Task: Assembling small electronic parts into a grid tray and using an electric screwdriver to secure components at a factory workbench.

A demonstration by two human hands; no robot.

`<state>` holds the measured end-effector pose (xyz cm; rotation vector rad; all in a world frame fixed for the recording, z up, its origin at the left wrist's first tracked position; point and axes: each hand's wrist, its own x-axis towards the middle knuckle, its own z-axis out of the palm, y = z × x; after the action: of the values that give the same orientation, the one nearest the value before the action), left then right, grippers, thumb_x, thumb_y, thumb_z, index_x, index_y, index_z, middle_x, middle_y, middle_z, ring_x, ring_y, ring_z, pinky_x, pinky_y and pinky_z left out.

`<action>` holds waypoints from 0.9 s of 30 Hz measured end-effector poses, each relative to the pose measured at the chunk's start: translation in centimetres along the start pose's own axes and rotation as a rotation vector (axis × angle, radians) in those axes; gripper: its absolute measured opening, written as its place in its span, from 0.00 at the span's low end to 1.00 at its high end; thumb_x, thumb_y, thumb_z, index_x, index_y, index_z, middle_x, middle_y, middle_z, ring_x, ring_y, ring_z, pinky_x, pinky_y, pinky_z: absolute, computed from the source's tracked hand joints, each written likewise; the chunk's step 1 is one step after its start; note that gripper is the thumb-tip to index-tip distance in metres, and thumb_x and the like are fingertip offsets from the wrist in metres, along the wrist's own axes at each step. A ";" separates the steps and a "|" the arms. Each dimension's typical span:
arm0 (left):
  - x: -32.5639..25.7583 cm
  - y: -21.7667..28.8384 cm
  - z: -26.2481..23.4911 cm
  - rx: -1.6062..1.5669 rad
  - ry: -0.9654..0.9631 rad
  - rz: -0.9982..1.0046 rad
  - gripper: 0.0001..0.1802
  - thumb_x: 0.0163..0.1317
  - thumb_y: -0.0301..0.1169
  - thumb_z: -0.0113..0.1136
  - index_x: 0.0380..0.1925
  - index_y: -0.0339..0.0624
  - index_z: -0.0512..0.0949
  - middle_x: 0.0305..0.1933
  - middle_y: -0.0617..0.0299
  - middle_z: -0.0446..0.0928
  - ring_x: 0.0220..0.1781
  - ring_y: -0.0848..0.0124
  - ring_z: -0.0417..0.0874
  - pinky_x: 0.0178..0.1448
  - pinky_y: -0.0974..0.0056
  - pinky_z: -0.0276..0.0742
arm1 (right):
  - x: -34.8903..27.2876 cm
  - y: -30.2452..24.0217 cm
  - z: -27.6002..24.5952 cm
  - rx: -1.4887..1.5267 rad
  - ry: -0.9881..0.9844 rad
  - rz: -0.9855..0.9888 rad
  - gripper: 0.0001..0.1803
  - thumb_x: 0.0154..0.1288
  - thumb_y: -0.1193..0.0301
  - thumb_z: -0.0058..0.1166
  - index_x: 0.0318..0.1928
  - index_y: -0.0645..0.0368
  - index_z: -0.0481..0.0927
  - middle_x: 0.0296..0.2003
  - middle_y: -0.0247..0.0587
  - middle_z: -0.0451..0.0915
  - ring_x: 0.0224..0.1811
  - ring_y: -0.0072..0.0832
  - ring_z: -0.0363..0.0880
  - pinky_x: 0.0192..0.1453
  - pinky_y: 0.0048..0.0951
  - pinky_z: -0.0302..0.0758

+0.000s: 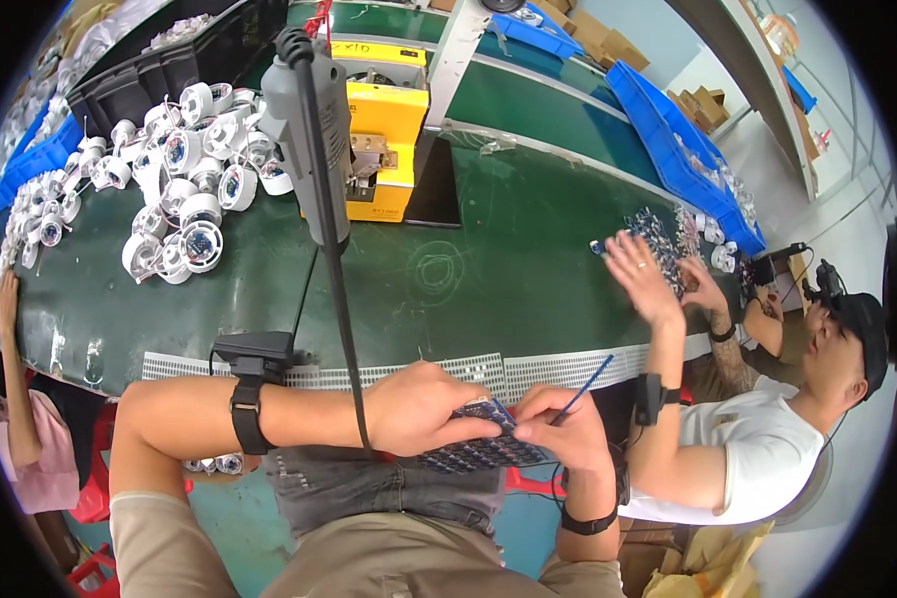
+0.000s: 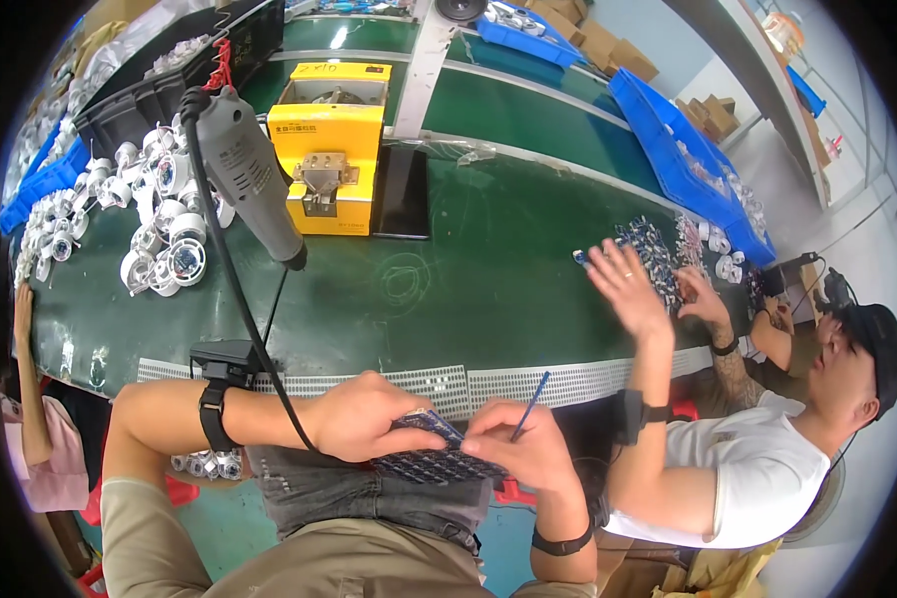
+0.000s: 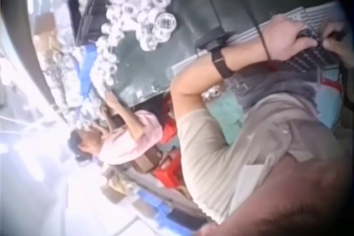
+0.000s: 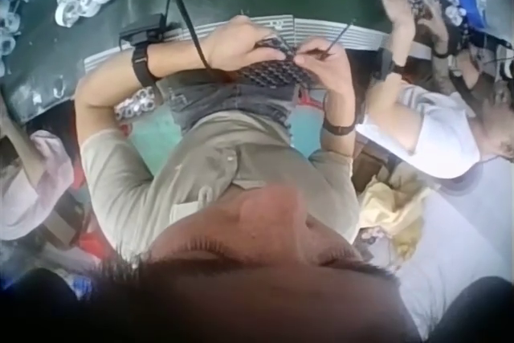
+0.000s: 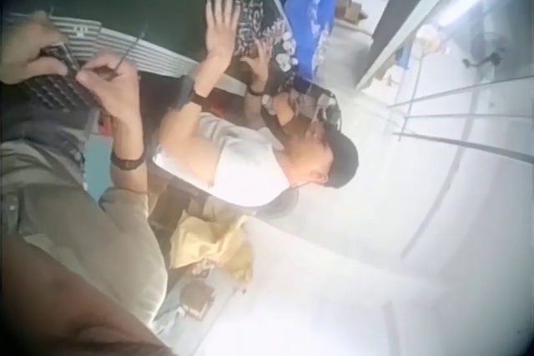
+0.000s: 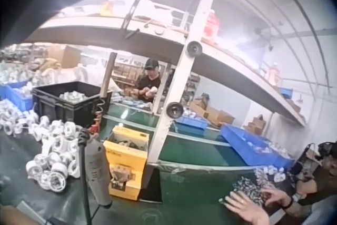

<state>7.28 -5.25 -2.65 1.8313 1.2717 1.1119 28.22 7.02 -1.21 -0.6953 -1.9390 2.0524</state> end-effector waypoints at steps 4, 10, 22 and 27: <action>-0.2 0.1 0.2 0.006 -0.011 -0.003 0.12 0.61 0.39 0.63 0.32 0.42 0.79 0.23 0.54 0.79 0.25 0.54 0.81 0.28 0.58 0.75 | -0.5 -0.3 0.2 0.001 -0.027 0.071 0.04 0.55 0.83 0.62 0.31 0.67 0.80 0.29 0.33 0.77 0.30 0.16 0.73 0.32 0.17 0.68; -0.3 0.0 0.0 -0.009 -0.030 0.052 0.11 0.60 0.39 0.64 0.34 0.42 0.80 0.24 0.55 0.80 0.24 0.56 0.81 0.28 0.59 0.75 | -0.6 0.3 0.1 0.063 -0.117 0.074 0.03 0.58 0.81 0.60 0.33 0.65 0.80 0.29 0.30 0.77 0.31 0.14 0.73 0.33 0.16 0.68; 0.0 0.6 -0.5 -0.026 -0.062 0.004 0.11 0.60 0.35 0.65 0.34 0.39 0.81 0.26 0.54 0.81 0.27 0.58 0.83 0.31 0.62 0.77 | -0.9 0.8 -1.2 0.074 -0.165 0.000 0.06 0.54 0.83 0.63 0.32 0.66 0.79 0.32 0.35 0.77 0.32 0.19 0.75 0.35 0.19 0.71; 0.1 0.2 -0.7 -0.077 0.015 -0.013 0.11 0.61 0.37 0.63 0.33 0.40 0.80 0.24 0.53 0.80 0.26 0.56 0.82 0.31 0.60 0.76 | -1.3 0.6 -1.2 0.068 -0.021 0.033 0.07 0.51 0.83 0.65 0.29 0.66 0.79 0.31 0.36 0.77 0.31 0.19 0.74 0.34 0.19 0.69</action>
<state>6.70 -5.16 -2.15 1.7591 1.2309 1.1542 30.01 7.45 -1.63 -0.6979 -1.8714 2.1417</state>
